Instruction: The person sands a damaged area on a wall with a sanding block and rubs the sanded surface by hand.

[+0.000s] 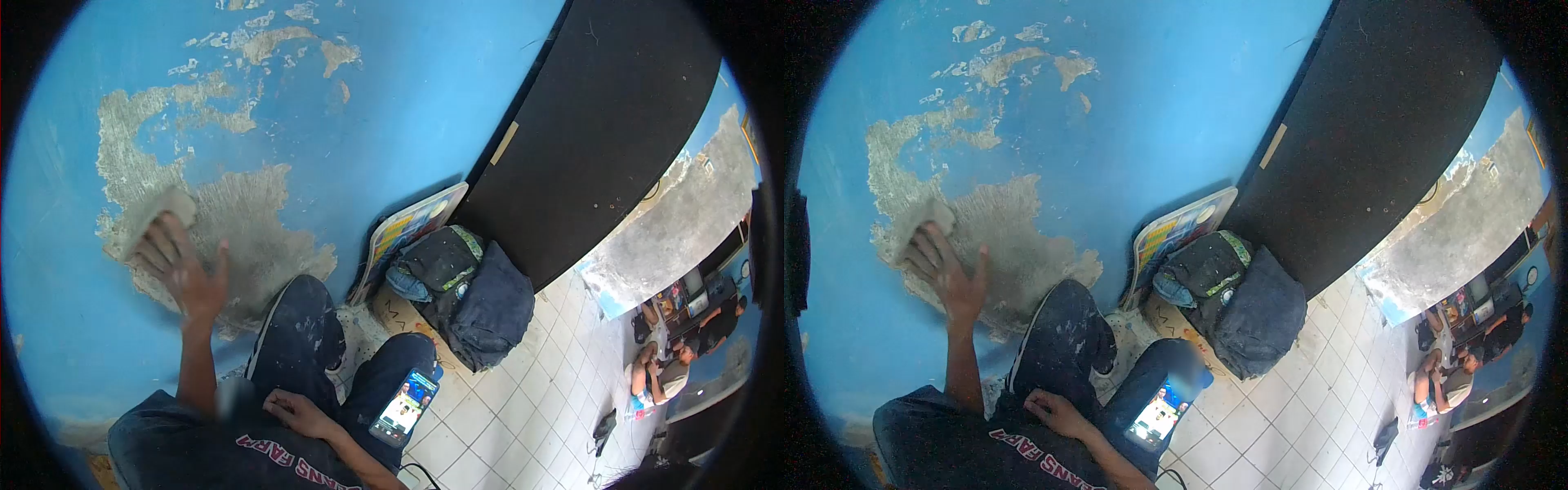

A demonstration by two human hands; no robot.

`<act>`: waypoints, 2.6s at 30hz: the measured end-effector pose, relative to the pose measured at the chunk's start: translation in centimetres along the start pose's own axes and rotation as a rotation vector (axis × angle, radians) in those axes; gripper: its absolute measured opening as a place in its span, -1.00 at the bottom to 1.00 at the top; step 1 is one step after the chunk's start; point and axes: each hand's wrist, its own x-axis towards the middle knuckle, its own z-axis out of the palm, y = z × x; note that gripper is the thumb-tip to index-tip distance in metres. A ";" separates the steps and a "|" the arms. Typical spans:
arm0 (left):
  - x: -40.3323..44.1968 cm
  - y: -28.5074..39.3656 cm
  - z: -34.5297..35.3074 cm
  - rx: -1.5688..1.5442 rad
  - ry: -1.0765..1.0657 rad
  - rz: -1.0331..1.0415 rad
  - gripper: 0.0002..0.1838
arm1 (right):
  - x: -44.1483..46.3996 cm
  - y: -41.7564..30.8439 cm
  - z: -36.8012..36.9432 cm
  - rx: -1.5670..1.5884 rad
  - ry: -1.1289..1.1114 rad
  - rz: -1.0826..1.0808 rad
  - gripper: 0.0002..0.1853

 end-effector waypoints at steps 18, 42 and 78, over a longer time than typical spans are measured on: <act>-3.6 -0.3 1.1 -0.005 -0.205 0.102 0.05 | 0.1 0.4 0.0 -0.064 0.008 0.046 -0.82; -1.3 -0.4 0.5 0.037 -0.160 0.090 0.13 | -0.1 -0.6 -0.1 -0.173 0.069 -0.022 -0.79; -3.3 -0.6 0.2 -0.006 -0.286 0.111 0.21 | -0.3 -0.2 -0.2 -0.104 0.108 0.047 -0.80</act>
